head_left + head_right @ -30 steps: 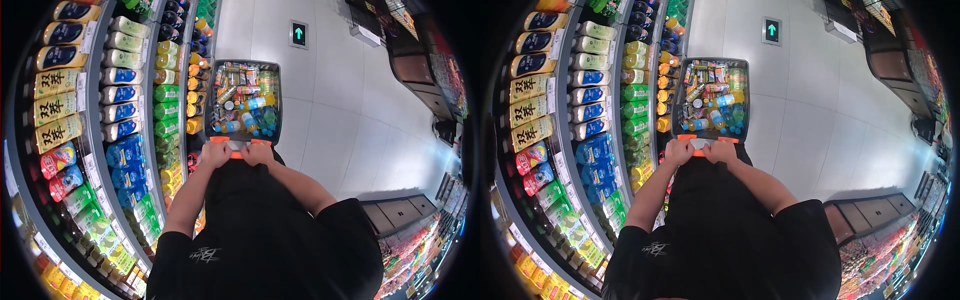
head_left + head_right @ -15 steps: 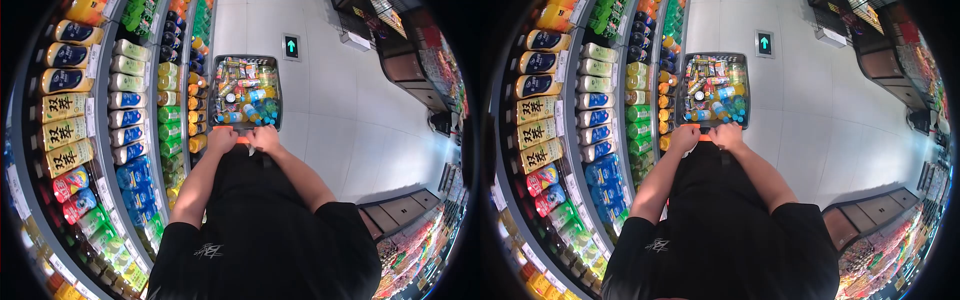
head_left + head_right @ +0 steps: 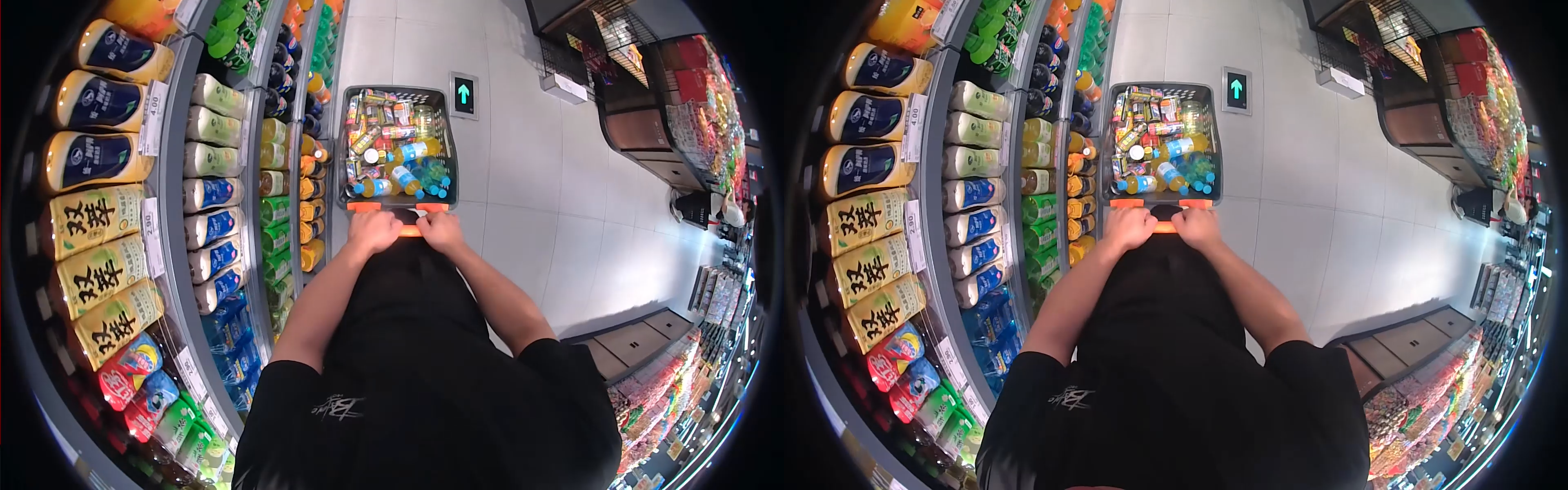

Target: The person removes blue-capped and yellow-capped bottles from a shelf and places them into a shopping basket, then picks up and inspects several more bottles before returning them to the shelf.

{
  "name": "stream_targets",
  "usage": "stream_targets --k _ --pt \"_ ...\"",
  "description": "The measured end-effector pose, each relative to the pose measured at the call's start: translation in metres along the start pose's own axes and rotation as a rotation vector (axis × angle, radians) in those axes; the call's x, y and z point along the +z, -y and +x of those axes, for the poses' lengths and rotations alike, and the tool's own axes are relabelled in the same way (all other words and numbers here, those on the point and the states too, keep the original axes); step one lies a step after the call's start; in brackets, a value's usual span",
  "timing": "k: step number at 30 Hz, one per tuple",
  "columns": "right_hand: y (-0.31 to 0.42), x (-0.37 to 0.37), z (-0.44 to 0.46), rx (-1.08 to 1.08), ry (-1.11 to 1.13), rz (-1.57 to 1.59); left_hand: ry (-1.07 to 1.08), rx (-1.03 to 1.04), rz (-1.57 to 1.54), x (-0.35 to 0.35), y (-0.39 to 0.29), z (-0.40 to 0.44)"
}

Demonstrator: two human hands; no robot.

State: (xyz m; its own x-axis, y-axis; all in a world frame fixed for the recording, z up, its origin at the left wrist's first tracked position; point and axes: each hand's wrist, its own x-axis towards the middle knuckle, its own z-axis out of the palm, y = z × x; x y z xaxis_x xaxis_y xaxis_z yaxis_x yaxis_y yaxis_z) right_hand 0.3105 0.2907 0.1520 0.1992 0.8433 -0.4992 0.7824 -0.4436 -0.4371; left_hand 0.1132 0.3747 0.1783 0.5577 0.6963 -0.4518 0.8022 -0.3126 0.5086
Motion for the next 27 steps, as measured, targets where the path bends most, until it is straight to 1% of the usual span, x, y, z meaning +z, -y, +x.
stream_targets --k 2,3,5,7,9,10,11,12,13,14,15,16,17,20,21,24,25,27 --pt "0.005 -0.008 -0.001 -0.003 0.035 0.026 0.048 -0.007 -0.004 -0.013 -0.001 0.006" --pt "0.006 -0.014 0.005 -0.012 0.048 0.034 0.038 0.005 -0.023 -0.010 0.004 0.013" --pt "0.004 -0.022 0.021 0.018 0.226 0.055 0.028 0.013 -0.068 0.007 0.017 0.016" --pt "-0.010 -0.016 0.049 0.040 0.402 0.141 0.116 -0.049 -0.145 -0.007 0.013 0.019" --pt "-0.032 0.009 0.088 0.111 0.379 0.169 0.180 -0.108 -0.216 -0.003 0.020 0.026" --pt "-0.039 0.015 0.109 0.148 0.363 0.181 0.204 -0.194 -0.423 0.007 0.030 0.036" --pt "-0.047 0.022 0.129 0.168 0.401 0.111 0.225 -0.280 -0.629 0.018 0.042 0.048" --pt "-0.055 0.030 0.152 0.155 0.390 0.063 0.239 -0.367 -0.834 0.026 0.053 0.061" --pt "-0.062 0.040 0.173 0.146 0.382 0.018 0.163 -0.416 -1.030 0.028 0.062 0.073" --pt "-0.069 0.050 0.190 0.139 0.375 -0.026 0.077 -0.428 -0.906 0.032 0.072 0.082" --pt "-0.062 0.044 0.209 0.162 0.434 -0.092 -0.007 -0.433 -0.779 0.034 0.083 0.093" --pt "-0.062 0.045 0.228 0.141 0.433 -0.120 -0.085 -0.433 -0.650 0.040 0.095 0.102" --pt "-0.062 0.047 0.246 0.122 0.436 -0.147 -0.069 -0.516 -0.408 0.047 0.107 0.112" --pt "-0.057 0.047 0.308 0.020 0.441 -0.267 -0.005 -0.544 -0.190 0.048 0.126 0.129" --pt "-0.058 0.049 0.323 -0.023 0.448 -0.313 0.065 -0.542 -0.195 0.050 0.131 0.134" --pt "-0.074 0.059 0.354 -0.164 0.368 -0.497 0.297 -0.515 -0.206 0.053 0.136 0.146" --pt "-0.086 0.069 0.361 -0.127 0.369 -0.491 0.306 -0.527 -0.197 0.050 0.133 0.149" --pt "-0.107 0.086 0.364 -0.140 0.304 -0.557 0.306 -0.554 -0.180 0.048 0.130 0.158"
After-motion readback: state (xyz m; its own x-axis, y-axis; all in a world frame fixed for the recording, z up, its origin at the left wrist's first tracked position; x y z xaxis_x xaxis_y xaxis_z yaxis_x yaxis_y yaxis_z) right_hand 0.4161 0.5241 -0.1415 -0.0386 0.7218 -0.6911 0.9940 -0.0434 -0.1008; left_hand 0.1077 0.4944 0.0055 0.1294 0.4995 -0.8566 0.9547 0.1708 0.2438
